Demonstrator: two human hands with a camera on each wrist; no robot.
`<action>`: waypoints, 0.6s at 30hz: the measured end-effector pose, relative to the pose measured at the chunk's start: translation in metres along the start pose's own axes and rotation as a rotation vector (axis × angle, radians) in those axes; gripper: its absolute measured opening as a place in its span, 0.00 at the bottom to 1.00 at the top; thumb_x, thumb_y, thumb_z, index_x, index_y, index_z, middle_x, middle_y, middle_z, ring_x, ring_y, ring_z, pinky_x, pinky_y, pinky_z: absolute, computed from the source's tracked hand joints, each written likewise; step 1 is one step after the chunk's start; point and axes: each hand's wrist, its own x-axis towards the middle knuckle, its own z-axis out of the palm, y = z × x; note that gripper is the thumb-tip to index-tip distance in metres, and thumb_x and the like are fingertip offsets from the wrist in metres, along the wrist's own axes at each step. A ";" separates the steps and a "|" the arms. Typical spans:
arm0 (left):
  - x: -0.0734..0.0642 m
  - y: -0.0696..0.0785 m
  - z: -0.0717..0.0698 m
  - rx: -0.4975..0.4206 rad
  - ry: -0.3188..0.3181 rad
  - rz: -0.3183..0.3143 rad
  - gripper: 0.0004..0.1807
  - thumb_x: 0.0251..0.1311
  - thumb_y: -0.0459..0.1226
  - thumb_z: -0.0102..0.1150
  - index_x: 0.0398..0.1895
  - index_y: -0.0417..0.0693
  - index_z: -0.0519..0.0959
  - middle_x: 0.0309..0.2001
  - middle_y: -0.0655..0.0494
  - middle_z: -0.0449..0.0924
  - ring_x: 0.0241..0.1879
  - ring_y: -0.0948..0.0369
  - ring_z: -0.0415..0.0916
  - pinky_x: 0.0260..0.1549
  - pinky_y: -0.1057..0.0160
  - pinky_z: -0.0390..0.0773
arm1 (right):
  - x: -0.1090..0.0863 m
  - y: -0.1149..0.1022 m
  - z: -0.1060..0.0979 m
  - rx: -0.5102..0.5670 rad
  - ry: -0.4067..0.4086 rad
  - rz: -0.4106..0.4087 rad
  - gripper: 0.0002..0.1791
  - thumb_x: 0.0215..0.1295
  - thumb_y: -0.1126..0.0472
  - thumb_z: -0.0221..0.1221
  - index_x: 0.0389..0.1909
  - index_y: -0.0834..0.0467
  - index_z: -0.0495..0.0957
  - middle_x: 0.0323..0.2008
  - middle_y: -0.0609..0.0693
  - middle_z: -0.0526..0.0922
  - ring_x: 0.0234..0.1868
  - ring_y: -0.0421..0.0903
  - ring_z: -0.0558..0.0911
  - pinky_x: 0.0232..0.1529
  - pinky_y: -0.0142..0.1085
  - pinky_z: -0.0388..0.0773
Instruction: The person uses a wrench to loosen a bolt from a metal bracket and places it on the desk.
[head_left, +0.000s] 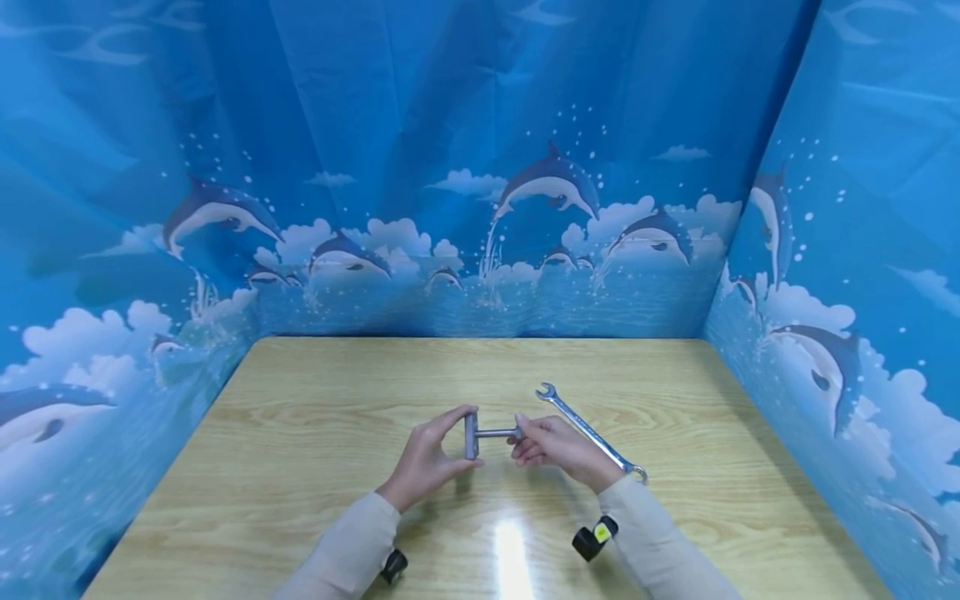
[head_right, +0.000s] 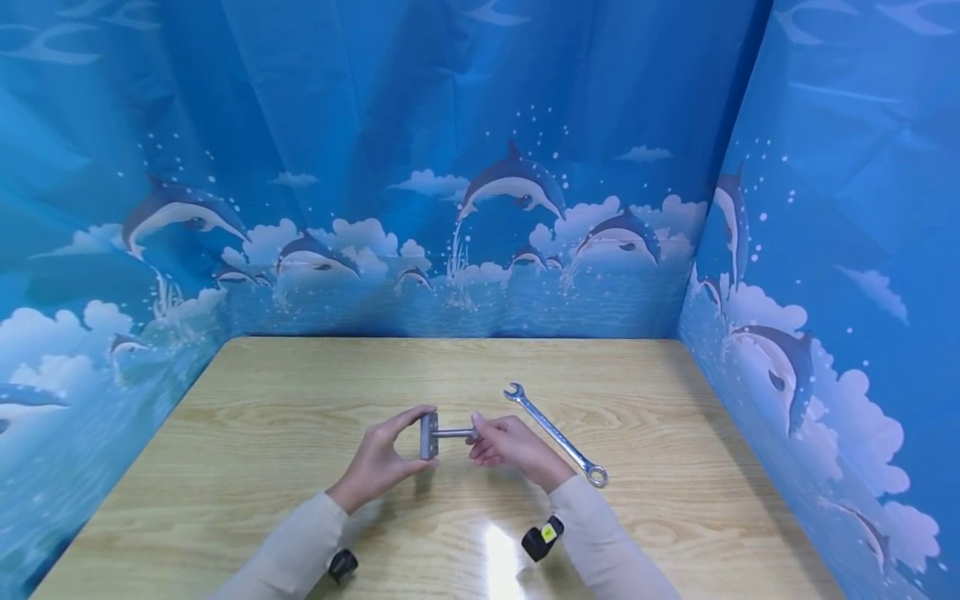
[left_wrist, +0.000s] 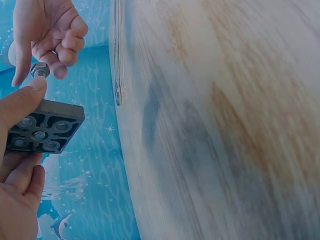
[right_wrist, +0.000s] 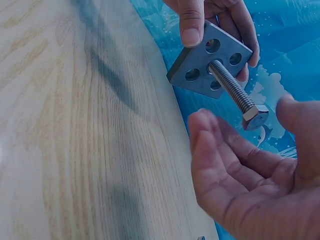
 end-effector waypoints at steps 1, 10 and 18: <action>0.000 0.000 0.000 0.001 0.001 -0.001 0.43 0.33 0.34 0.80 0.60 0.48 0.74 0.58 0.51 0.77 0.58 0.55 0.75 0.60 0.61 0.74 | 0.000 0.000 0.000 0.009 0.003 0.010 0.38 0.71 0.38 0.45 0.47 0.75 0.74 0.35 0.56 0.82 0.36 0.47 0.83 0.49 0.45 0.83; 0.002 0.002 -0.002 0.003 0.003 0.007 0.42 0.33 0.35 0.80 0.60 0.46 0.74 0.57 0.50 0.78 0.57 0.55 0.76 0.59 0.61 0.74 | 0.002 -0.004 0.000 -0.011 0.053 0.014 0.29 0.69 0.44 0.54 0.39 0.70 0.78 0.30 0.55 0.82 0.27 0.40 0.79 0.38 0.39 0.84; 0.001 0.001 -0.003 -0.012 -0.006 -0.013 0.41 0.35 0.35 0.80 0.60 0.48 0.74 0.58 0.52 0.77 0.58 0.57 0.75 0.60 0.61 0.74 | 0.002 -0.001 0.002 -0.044 0.167 -0.079 0.14 0.56 0.64 0.67 0.41 0.63 0.77 0.36 0.54 0.81 0.37 0.46 0.80 0.46 0.42 0.82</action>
